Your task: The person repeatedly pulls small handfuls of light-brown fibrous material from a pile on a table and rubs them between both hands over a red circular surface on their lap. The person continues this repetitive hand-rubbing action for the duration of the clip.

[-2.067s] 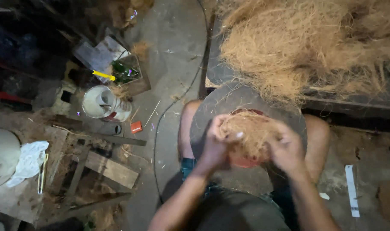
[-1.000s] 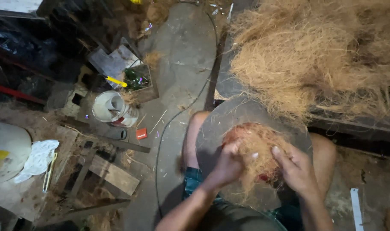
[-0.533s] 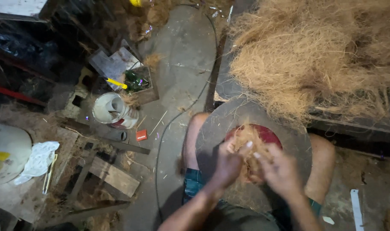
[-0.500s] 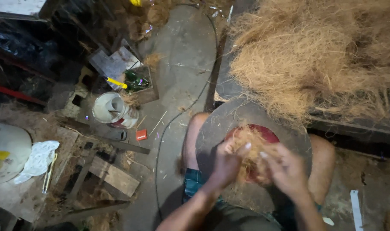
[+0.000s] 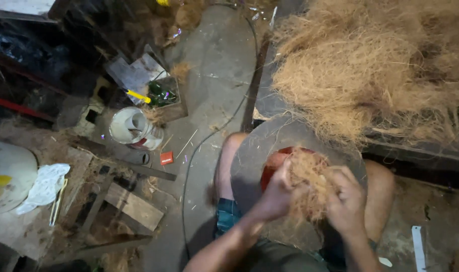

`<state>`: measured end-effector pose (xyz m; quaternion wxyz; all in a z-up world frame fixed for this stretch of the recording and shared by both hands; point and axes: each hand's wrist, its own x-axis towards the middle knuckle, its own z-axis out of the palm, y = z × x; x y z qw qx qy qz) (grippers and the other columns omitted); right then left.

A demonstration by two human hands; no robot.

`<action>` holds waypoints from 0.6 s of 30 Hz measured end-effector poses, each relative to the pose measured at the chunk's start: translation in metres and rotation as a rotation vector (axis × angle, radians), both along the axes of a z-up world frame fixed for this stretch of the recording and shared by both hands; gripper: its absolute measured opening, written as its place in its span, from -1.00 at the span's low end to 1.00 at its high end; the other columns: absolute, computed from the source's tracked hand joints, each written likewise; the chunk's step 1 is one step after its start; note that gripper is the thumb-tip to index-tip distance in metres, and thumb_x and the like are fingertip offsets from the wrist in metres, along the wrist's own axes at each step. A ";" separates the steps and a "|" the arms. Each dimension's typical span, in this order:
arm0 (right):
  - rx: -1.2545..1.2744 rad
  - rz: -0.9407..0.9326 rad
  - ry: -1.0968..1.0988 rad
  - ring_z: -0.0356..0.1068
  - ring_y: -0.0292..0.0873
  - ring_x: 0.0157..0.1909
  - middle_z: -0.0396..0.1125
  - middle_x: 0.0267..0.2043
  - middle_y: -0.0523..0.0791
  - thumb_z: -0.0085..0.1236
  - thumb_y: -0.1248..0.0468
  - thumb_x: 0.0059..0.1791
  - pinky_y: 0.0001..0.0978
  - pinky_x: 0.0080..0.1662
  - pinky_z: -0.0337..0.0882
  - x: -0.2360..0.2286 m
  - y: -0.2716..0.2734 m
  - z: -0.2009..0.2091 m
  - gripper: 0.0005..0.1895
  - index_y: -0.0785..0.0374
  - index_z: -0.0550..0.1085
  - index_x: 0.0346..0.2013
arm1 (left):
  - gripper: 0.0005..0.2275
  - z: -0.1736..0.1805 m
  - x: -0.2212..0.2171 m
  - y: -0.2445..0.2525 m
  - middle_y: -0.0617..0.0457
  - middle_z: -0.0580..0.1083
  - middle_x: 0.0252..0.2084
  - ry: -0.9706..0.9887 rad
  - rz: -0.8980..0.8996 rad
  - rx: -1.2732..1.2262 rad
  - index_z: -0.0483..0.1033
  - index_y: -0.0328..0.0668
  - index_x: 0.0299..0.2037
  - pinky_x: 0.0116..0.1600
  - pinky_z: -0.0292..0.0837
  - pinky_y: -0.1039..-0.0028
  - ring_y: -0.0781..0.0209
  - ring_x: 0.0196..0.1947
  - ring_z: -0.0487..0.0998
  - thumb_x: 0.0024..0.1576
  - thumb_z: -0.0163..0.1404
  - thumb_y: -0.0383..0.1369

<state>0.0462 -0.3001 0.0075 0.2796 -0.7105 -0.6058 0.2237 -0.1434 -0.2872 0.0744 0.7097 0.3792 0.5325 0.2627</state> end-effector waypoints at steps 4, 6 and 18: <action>0.039 -0.403 0.251 0.34 0.00 -0.04 0.36 -0.01 0.02 -0.06 0.11 0.19 -0.08 -0.10 0.36 0.019 -0.001 0.034 -0.67 0.27 0.44 0.11 | -0.78 -0.055 -0.027 -0.002 0.04 0.36 -0.09 -0.119 0.086 0.383 0.30 -0.06 -0.08 -0.39 0.34 0.65 0.38 -0.37 0.38 0.15 0.04 -0.49; 0.171 -0.267 0.240 0.31 -0.01 0.07 0.32 0.07 0.01 0.01 0.21 0.16 -0.13 0.03 0.35 0.045 0.003 0.009 -0.75 0.27 0.46 0.07 | -0.74 -0.054 -0.036 -0.002 0.01 0.38 -0.19 -0.161 0.091 0.308 0.27 -0.07 -0.05 -0.37 0.35 0.57 0.32 -0.39 0.38 0.15 0.00 -0.58; -0.116 -0.037 0.387 0.46 -0.23 -0.24 0.48 -0.25 -0.14 0.15 0.22 0.01 -0.43 -0.18 0.44 0.022 -0.001 0.006 -0.85 0.19 0.56 -0.20 | -0.89 -0.044 -0.036 -0.002 0.03 0.35 -0.20 -0.176 -0.046 0.343 0.29 -0.18 -0.18 -0.29 0.44 0.52 0.27 -0.32 0.40 0.21 -0.02 -0.46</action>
